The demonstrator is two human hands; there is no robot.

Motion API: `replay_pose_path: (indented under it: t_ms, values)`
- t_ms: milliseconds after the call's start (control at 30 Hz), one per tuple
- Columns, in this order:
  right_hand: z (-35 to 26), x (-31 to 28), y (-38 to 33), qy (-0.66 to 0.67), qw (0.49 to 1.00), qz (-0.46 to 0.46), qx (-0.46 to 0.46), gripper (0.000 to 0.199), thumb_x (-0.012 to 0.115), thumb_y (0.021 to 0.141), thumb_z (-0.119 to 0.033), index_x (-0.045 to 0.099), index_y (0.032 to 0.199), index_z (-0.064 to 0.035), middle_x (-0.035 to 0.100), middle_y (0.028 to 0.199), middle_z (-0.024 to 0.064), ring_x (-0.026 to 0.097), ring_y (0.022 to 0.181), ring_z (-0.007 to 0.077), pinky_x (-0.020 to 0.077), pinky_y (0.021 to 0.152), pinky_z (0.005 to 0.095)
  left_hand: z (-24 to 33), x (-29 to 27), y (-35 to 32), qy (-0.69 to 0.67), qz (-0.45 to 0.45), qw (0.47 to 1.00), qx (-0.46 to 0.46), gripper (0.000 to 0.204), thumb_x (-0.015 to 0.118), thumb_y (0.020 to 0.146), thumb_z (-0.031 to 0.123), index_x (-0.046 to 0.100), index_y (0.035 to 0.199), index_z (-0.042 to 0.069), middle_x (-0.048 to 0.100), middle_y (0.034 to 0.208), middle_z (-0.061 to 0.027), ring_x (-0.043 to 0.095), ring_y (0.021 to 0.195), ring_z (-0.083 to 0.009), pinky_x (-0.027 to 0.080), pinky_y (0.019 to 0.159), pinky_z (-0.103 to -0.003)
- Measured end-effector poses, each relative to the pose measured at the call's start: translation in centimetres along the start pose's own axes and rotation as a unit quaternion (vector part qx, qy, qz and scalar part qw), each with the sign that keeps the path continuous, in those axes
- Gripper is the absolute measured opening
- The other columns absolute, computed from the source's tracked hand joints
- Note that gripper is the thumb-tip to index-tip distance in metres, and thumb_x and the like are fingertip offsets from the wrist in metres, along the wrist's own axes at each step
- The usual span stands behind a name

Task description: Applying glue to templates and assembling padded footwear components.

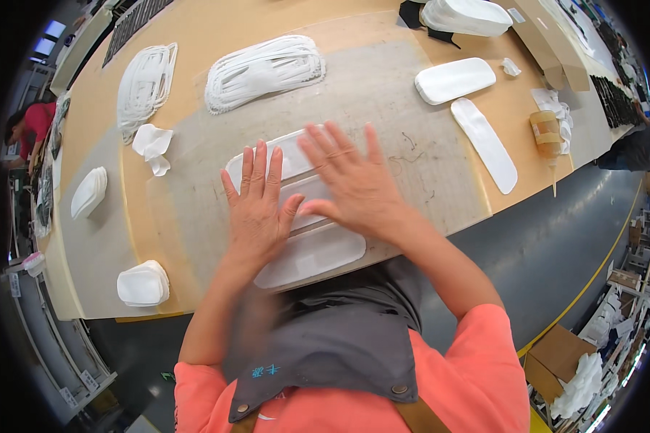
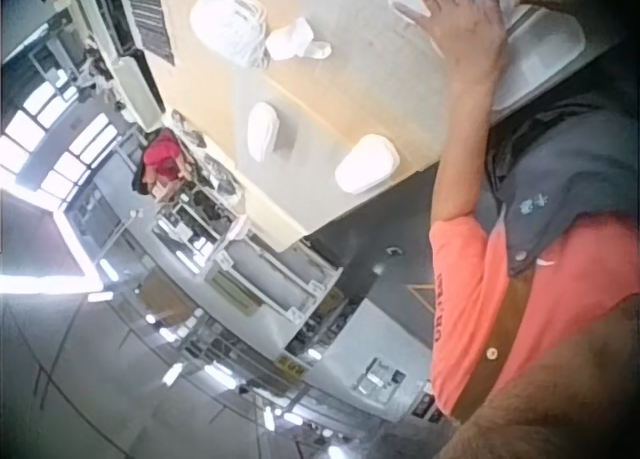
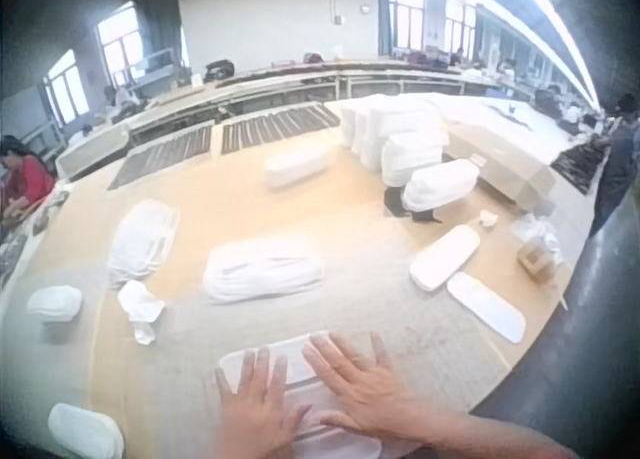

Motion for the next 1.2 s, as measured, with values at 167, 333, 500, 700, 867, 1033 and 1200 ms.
replay_pose_path:
  t_ms: [167, 333, 500, 700, 867, 1033, 1200]
  values:
    - [-1.4, 3.0, -0.6, -0.001, 0.999, -0.037, -0.025, 0.099, 0.037, 0.089, -0.078, 0.027, 0.159, -0.0092, 0.027, 0.166, 0.0074, 0.019, 0.154, 0.0245, 0.0011, 0.121, 0.0624, -0.5, 1.4, -1.9, 0.018, -0.028, 0.999, -0.014, 0.076, 0.054, 0.098, 0.049, 0.032, 0.157, 0.006, 0.022, 0.166, -0.0178, 0.018, 0.154, -0.0337, 0.008, 0.115, -0.072]
    - [-4.7, -2.2, -3.8, 0.023, 0.999, -0.013, -0.035, 0.099, 0.033, 0.089, -0.079, 0.031, 0.157, -0.0073, 0.027, 0.165, 0.008, 0.019, 0.154, 0.0258, 0.0009, 0.119, 0.0658, 1.4, -3.4, -6.6, -0.037, -0.068, 0.997, -0.017, 0.077, 0.051, 0.099, 0.05, 0.026, 0.16, 0.008, 0.017, 0.167, -0.0166, 0.014, 0.156, -0.0328, 0.001, 0.115, -0.071]
    - [-5.6, 0.9, -7.7, 0.072, 0.99, -0.105, -0.058, 0.098, 0.047, 0.086, -0.074, 0.034, 0.156, -0.0057, 0.028, 0.165, 0.0089, 0.024, 0.153, 0.0248, 0.0019, 0.119, 0.0652, 3.1, -1.5, -11.3, -0.04, -0.146, 0.989, 0.005, 0.078, 0.051, 0.098, 0.053, 0.028, 0.16, 0.01, 0.015, 0.168, -0.016, 0.012, 0.156, -0.0334, 0.001, 0.115, -0.072]
    - [-1.2, -2.7, -10.8, 0.147, 0.985, 0.073, 0.046, 0.048, 0.075, 0.084, -0.028, 0.064, 0.126, -0.0069, 0.064, 0.121, 0.0098, 0.062, 0.11, 0.0281, 0.048, 0.095, 0.044, 3.2, -2.6, -13.2, -0.014, -0.067, 0.997, 0.038, 0.076, 0.045, 0.097, 0.062, 0.032, 0.159, 0.021, 0.017, 0.168, -0.0151, 0.008, 0.156, -0.0323, -0.005, 0.116, -0.07]
    - [-1.7, -0.9, -11.5, 0.144, 0.983, 0.078, -0.084, 0.022, 0.073, 0.08, -0.008, 0.067, 0.101, -0.0071, 0.064, 0.096, 0.0045, 0.063, 0.085, 0.0238, 0.0517, 0.073, 0.0331, 4.0, -0.9, -13.8, 0.009, -0.122, 0.99, 0.067, 0.073, 0.046, 0.097, 0.063, 0.034, 0.159, 0.027, 0.016, 0.168, -0.0138, 0.005, 0.157, -0.0291, -0.006, 0.117, -0.067]
    - [-1.5, -0.9, -11.0, 0.08, 0.98, 0.066, -0.17, 0.023, 0.068, 0.075, -0.006, 0.063, 0.098, -0.0071, 0.061, 0.092, 0.0043, 0.062, 0.084, 0.0221, 0.0519, 0.072, 0.0326, 4.5, -1.4, -14.2, -0.017, -0.101, 0.994, 0.023, 0.073, 0.047, 0.097, 0.063, 0.035, 0.158, 0.025, 0.014, 0.168, -0.0152, 0.003, 0.157, -0.0299, -0.005, 0.118, -0.065]
    - [-1.6, -1.5, -10.0, 0.018, 0.965, 0.048, -0.256, 0.019, 0.065, 0.072, -0.008, 0.061, 0.091, -0.0045, 0.055, 0.083, 0.0045, 0.059, 0.077, 0.0197, 0.0505, 0.069, 0.0315, 5.3, -1.4, -14.8, -0.034, -0.091, 0.995, 0.013, 0.073, 0.049, 0.097, 0.061, 0.036, 0.158, 0.023, 0.013, 0.168, -0.0165, 0.003, 0.157, -0.0306, -0.005, 0.118, -0.065]
Point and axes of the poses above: each hand's wrist, its own y-axis towards the middle knuckle, its own x-axis out of the palm, z = x × y, the point moved 1 cm from there along y, towards the middle knuckle
